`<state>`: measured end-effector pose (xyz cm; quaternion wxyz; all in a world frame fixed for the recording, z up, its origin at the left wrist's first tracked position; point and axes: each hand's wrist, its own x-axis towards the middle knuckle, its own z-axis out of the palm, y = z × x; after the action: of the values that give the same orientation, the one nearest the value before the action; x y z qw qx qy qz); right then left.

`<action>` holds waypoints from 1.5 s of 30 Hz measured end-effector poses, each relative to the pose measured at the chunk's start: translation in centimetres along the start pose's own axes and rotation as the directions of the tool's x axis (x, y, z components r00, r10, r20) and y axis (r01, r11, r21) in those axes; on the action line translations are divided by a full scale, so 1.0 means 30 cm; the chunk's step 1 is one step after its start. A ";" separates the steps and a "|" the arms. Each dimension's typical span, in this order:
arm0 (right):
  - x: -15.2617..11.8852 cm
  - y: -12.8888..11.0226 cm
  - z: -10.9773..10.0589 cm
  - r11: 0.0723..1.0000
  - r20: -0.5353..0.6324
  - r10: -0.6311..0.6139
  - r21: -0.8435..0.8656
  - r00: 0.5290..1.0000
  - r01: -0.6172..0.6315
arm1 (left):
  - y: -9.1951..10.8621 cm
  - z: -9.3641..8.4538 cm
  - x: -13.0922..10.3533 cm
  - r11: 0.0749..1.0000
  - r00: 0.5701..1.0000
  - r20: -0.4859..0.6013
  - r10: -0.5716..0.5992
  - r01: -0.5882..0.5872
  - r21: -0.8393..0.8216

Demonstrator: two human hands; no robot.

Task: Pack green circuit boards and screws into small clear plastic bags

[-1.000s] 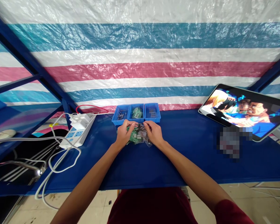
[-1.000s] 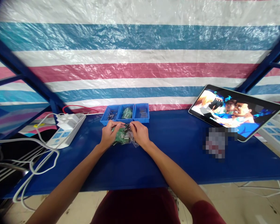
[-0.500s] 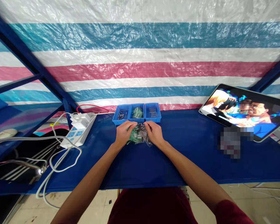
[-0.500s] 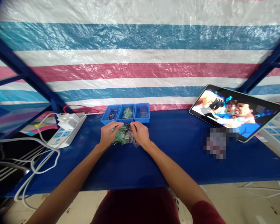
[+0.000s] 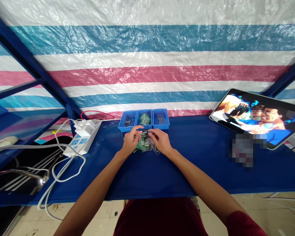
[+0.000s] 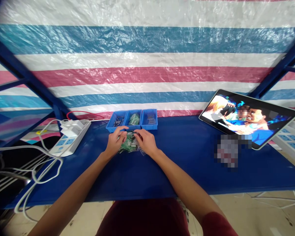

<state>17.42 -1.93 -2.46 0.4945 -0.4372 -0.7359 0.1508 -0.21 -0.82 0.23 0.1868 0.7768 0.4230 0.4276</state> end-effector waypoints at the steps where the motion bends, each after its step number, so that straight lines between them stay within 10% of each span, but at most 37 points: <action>1: -0.001 0.001 0.001 1.000 0.003 -0.014 0.002 1.000 0.014 | 0.001 0.001 -0.001 1.000 1.000 0.010 -0.002 0.002 -0.003; 14: -0.001 0.006 0.003 0.995 0.030 -0.095 0.035 0.995 0.094 | 0.015 0.005 -0.004 0.999 0.998 0.059 0.018 -0.016 -0.031; 23: 0.002 -0.010 -0.004 0.988 -0.108 -0.135 0.059 0.985 0.142 | 0.003 0.028 0.015 0.893 0.982 -0.044 -0.185 0.150 -0.424; 45: 0.005 0.002 -0.002 1.000 -0.049 -0.019 -0.011 0.999 0.019 | 0.026 0.020 0.003 0.959 0.994 -0.020 -0.112 0.103 -0.266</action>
<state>17.49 -1.80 -2.37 0.5117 -0.4363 -0.7284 0.1316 0.70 -1.16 0.43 0.3041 0.7132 0.4069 0.4830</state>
